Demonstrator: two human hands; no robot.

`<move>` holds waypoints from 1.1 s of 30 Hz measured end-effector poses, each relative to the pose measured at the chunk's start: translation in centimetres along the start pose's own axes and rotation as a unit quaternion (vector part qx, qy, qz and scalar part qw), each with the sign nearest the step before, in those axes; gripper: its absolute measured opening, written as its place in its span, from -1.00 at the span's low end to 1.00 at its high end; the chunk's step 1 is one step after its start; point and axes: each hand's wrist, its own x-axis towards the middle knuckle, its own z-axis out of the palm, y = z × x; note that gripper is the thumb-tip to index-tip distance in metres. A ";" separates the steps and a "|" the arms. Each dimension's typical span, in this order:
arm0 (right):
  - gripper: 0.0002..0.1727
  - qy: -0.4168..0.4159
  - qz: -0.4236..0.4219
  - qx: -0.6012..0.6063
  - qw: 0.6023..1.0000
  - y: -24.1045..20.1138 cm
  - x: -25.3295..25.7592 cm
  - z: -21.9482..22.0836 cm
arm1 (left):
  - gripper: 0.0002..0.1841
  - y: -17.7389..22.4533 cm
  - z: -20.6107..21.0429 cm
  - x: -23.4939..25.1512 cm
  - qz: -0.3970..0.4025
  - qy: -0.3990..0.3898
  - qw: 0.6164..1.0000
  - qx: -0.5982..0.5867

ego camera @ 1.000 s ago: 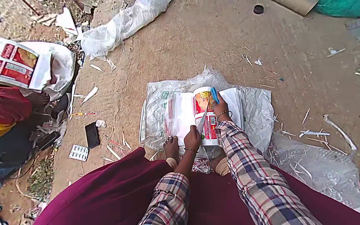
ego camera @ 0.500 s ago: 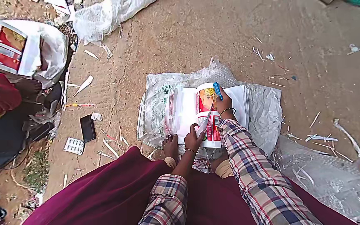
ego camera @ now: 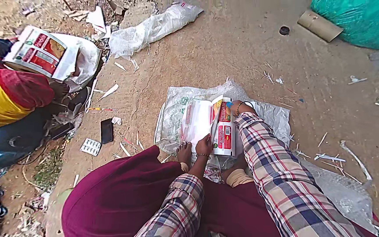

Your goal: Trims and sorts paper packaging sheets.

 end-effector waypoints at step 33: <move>0.12 0.191 0.060 0.063 0.978 6.0 -6.9 14.7 | -0.47 -2.2 -0.7 5.8 -0.053 -0.093 0.969 0.221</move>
